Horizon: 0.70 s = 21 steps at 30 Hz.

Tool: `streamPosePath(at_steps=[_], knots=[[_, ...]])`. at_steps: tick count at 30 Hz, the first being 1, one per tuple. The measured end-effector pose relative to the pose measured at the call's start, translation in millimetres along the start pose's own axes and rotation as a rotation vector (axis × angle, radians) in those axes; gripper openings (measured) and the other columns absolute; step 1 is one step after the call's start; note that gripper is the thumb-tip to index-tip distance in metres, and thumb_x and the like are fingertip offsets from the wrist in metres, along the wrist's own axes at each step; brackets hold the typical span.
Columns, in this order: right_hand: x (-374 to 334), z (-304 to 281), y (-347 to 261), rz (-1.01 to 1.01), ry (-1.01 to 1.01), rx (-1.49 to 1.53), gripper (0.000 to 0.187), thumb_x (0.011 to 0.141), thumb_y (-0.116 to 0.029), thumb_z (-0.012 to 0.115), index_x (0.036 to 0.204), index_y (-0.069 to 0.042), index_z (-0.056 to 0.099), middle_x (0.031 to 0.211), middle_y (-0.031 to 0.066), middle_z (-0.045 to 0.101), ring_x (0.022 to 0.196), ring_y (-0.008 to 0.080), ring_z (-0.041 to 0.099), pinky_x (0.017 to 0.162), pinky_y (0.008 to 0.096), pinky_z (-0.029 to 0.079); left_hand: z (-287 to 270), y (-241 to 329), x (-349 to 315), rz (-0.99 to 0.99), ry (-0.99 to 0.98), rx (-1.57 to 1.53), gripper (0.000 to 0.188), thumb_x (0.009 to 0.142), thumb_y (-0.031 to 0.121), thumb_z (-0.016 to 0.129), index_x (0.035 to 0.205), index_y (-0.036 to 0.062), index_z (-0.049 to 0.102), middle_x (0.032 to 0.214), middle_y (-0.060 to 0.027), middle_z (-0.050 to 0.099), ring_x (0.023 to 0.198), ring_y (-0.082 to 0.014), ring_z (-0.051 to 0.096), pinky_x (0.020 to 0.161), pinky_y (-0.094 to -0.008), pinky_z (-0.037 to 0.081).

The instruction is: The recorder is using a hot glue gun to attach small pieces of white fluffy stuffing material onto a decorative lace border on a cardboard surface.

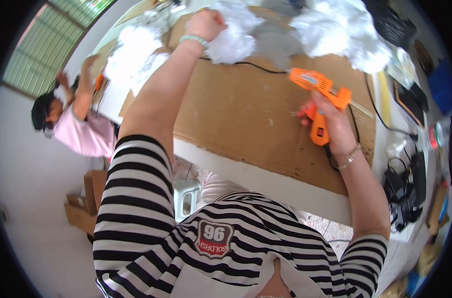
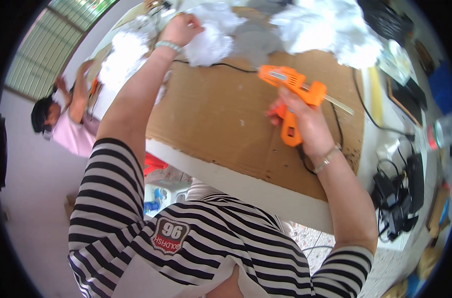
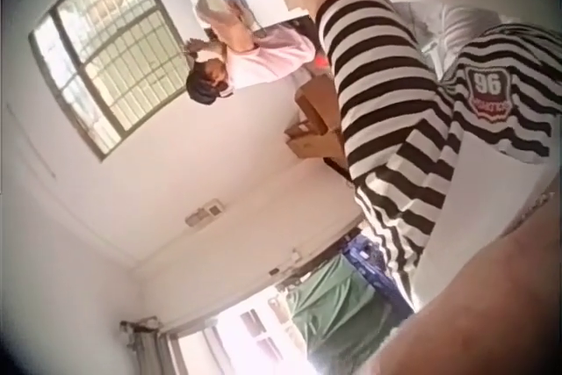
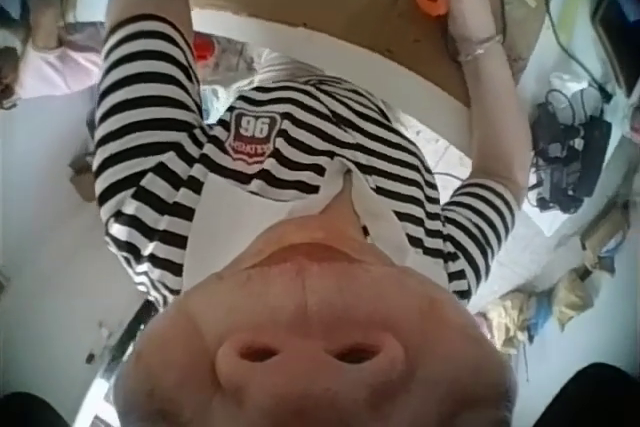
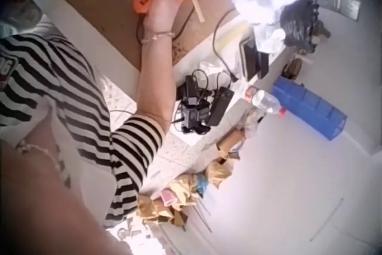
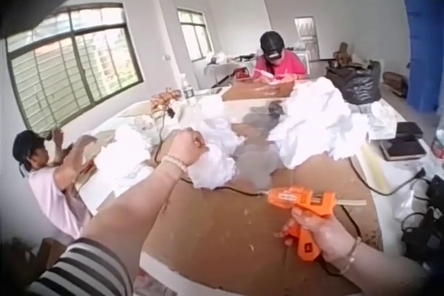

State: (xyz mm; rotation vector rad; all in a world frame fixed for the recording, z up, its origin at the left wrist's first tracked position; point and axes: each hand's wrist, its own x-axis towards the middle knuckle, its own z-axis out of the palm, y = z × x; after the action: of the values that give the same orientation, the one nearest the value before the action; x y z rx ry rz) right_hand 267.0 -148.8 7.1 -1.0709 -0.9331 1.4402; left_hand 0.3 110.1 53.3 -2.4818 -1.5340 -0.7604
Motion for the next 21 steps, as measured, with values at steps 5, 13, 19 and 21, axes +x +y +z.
streamPosePath(at_steps=[5,13,19,21], knots=[[-7,10,-8,-0.001,0.04,-0.043,0.031,0.094,-0.035,0.054,0.087,-0.004,0.058,0.08,0.0068,0.062,0.074,0.0165,0.061,0.064,0.0282,0.048,-50,14,3,-0.041,0.227,-0.192,0.018,0.076,0.019,0.07,0.085,0.0046,0.064,0.081,-0.0128,0.065,0.076,-0.0265,0.064,0.07,-0.0348,0.05],[-4,-2,-2,-0.077,0.117,0.024,0.033,0.093,-0.035,0.054,0.086,-0.003,0.06,0.079,0.0069,0.062,0.074,0.0157,0.061,0.065,0.0283,0.048,-129,109,-37,0.202,0.414,-0.157,0.021,0.079,0.002,0.06,0.098,0.0069,0.067,0.081,-0.0162,0.066,0.072,-0.025,0.064,0.066,-0.0333,0.05],[0,-12,-2,-0.104,0.149,0.064,0.031,0.095,-0.032,0.053,0.084,-0.003,0.059,0.079,0.0077,0.063,0.071,0.0157,0.06,0.065,0.0267,0.047,-146,132,-79,0.056,0.139,-0.834,0.015,0.083,0.001,0.057,0.096,0.0017,0.066,0.084,-0.0087,0.068,0.07,-0.0137,0.062,0.064,-0.0268,0.049],[4,-10,-1,-0.094,0.152,0.095,0.031,0.095,-0.031,0.053,0.085,-0.003,0.059,0.08,0.0084,0.064,0.071,0.0159,0.06,0.066,0.0265,0.048,-125,114,-93,-0.047,0.089,-1.027,0.016,0.084,0.009,0.062,0.097,0.0034,0.067,0.086,-0.0086,0.068,0.075,-0.0158,0.063,0.068,-0.0276,0.05]])
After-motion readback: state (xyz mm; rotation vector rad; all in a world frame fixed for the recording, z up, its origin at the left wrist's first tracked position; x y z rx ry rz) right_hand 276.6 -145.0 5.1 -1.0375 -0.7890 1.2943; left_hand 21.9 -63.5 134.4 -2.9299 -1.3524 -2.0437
